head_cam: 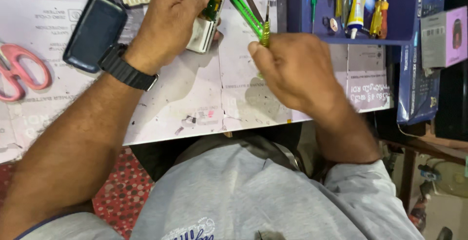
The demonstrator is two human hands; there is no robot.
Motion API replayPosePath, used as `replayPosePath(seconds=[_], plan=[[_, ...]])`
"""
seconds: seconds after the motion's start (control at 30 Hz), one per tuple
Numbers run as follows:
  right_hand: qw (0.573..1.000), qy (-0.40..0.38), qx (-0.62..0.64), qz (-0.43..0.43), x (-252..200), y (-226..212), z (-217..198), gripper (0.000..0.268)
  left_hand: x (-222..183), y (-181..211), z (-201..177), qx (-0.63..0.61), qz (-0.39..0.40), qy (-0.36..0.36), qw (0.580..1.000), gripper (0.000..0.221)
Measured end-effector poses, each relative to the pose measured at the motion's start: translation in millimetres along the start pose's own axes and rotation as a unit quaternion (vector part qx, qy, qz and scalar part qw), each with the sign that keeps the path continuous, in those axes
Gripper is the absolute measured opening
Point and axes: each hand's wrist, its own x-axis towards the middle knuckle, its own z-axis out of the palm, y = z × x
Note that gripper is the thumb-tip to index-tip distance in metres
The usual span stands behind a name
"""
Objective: The person cleans the internal components and housing of a disassembled mobile phone using a brush and a small tool.
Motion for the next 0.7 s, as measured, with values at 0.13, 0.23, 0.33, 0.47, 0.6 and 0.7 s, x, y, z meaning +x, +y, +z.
replayPosePath(seconds=[0.13, 0.23, 0.33, 0.47, 0.6, 0.7], plan=[[0.998, 0.003, -0.069, -0.009, -2, -11, 18, 0.047, -2, 12, 4, 0.35, 0.106, 0.051, 0.929, 0.014], [0.996, -0.018, -0.084, -0.012, 1, -11, 35, 0.048, -4, 22, 12, 0.353, 0.099, 0.071, 0.928, 0.03], [0.994, -0.032, -0.106, -0.005, 6, -9, 46, 0.051, -7, 19, 13, 0.375, 0.148, 0.072, 0.912, 0.028], [0.993, 0.015, -0.115, 0.014, 9, -8, 37, 0.043, -8, 11, 11, 0.413, 0.119, 0.079, 0.9, 0.023], [0.994, 0.09, -0.062, 0.001, 5, -6, 14, 0.029, -10, 8, 10, 0.452, 0.105, 0.09, 0.881, 0.023], [0.995, 0.095, -0.003, -0.04, -4, -4, 3, 0.024, -12, 12, 11, 0.506, 0.158, 0.101, 0.842, 0.027]])
